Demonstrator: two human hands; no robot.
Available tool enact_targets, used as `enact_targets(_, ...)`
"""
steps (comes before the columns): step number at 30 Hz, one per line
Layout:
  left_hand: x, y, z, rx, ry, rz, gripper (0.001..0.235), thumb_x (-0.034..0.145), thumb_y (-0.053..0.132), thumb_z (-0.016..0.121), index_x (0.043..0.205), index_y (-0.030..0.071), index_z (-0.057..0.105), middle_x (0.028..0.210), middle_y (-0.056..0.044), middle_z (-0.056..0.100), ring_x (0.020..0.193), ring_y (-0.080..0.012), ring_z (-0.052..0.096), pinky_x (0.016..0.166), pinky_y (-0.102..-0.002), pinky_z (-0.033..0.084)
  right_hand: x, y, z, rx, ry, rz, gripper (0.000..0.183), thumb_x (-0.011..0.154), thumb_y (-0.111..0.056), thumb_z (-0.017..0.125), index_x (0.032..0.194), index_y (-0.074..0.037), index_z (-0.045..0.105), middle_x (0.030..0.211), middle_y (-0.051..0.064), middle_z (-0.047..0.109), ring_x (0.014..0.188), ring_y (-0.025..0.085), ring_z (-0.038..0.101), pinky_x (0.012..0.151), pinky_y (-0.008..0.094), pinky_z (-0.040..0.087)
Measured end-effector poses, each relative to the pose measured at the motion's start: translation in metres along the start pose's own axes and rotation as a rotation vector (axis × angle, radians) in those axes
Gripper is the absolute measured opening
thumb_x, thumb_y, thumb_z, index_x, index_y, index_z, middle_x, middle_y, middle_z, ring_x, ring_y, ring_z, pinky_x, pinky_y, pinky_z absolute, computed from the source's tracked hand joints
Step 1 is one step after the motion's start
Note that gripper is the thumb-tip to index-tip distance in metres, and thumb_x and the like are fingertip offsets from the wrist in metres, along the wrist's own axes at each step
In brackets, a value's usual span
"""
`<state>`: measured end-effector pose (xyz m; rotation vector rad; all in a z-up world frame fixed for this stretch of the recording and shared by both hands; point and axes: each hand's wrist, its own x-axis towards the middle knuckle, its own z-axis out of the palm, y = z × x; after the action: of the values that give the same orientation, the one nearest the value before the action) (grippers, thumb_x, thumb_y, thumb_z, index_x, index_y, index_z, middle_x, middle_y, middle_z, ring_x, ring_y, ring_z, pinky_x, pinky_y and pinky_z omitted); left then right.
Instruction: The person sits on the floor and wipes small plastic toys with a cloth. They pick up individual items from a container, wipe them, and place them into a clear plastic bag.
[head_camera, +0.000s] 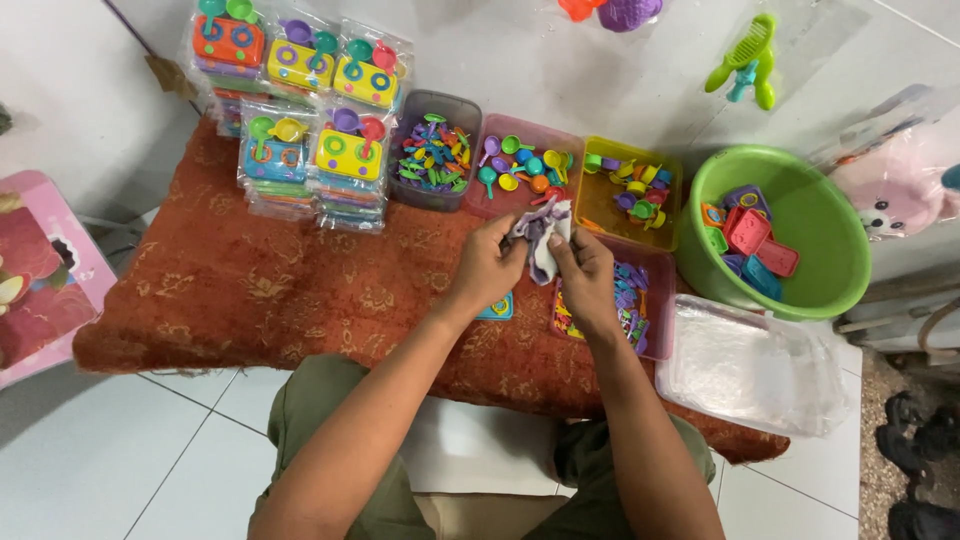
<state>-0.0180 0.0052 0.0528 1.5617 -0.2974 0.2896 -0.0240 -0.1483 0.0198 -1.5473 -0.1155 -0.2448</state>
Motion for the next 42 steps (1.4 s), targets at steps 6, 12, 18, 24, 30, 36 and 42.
enact_targets(6,-0.003,-0.02,0.0,-0.026,0.015,-0.011,0.021,0.087,-0.002,0.062,0.104,0.002,0.074,0.076,-0.022,0.071,0.08,-0.0221,0.071,0.059,-0.035,0.058,0.003,0.004,-0.007,0.039,0.018,-0.004,0.011,0.096,-0.001,0.073,0.092,0.007,0.066,0.076,0.01,0.066,0.068,0.01,0.067,0.059,0.021,0.055)
enact_targets(12,-0.004,-0.044,0.003,0.067,0.023,0.057,0.02,0.088,-0.003,0.058,0.101,-0.001,0.072,0.079,-0.028,0.069,0.082,-0.0402,0.072,0.057,-0.04,0.057,-0.001,-0.001,-0.002,0.037,-0.006,0.01,0.009,0.098,0.002,0.067,0.096,0.011,0.068,0.077,0.012,0.063,0.068,0.014,0.065,0.057,0.025,0.055)
enact_targets(18,-0.004,-0.017,-0.002,-0.017,-0.025,0.041,0.033,0.087,-0.006,0.059,0.115,0.003,0.073,0.09,-0.027,0.072,0.09,-0.0433,0.071,0.066,-0.043,0.06,0.001,-0.003,-0.006,0.034,0.025,-0.003,0.01,0.093,0.002,0.074,0.09,0.008,0.066,0.075,0.009,0.062,0.068,0.011,0.068,0.06,0.022,0.054)
enact_targets(24,-0.003,-0.016,0.001,0.036,0.029,0.045,0.027,0.089,-0.005,0.059,0.11,-0.001,0.074,0.093,-0.029,0.072,0.095,-0.0425,0.071,0.066,-0.045,0.061,-0.001,-0.003,-0.001,0.001,0.016,0.021,0.01,0.098,0.0,0.069,0.094,0.009,0.069,0.078,0.011,0.065,0.07,0.012,0.063,0.058,0.025,0.054)
enact_targets(30,0.002,-0.006,-0.001,0.001,-0.036,0.015,0.032,0.084,-0.008,0.063,0.11,0.005,0.077,0.094,-0.025,0.074,0.092,-0.0448,0.071,0.067,-0.042,0.061,0.0,-0.006,-0.001,0.001,0.011,0.03,0.014,0.089,0.002,0.079,0.092,0.007,0.067,0.078,0.008,0.064,0.07,0.012,0.069,0.061,0.021,0.054)
enact_targets(36,-0.003,-0.026,0.004,-0.023,0.131,-0.124,0.025,0.082,-0.003,0.066,0.105,0.003,0.074,0.084,-0.025,0.073,0.087,-0.0297,0.073,0.065,-0.039,0.062,-0.004,-0.017,0.003,-0.061,-0.047,0.091,0.008,0.096,-0.001,0.07,0.097,0.007,0.069,0.078,0.009,0.065,0.071,0.011,0.066,0.062,0.024,0.055)
enact_targets(42,0.001,-0.027,0.007,-0.054,0.272,-0.161,0.018,0.08,0.004,0.078,0.079,0.007,0.061,0.06,-0.017,0.068,0.07,-0.0143,0.071,0.05,-0.027,0.052,-0.004,-0.015,0.008,0.012,0.009,0.05,0.007,0.093,0.003,0.073,0.093,0.008,0.067,0.073,0.01,0.063,0.063,0.014,0.068,0.059,0.025,0.057)
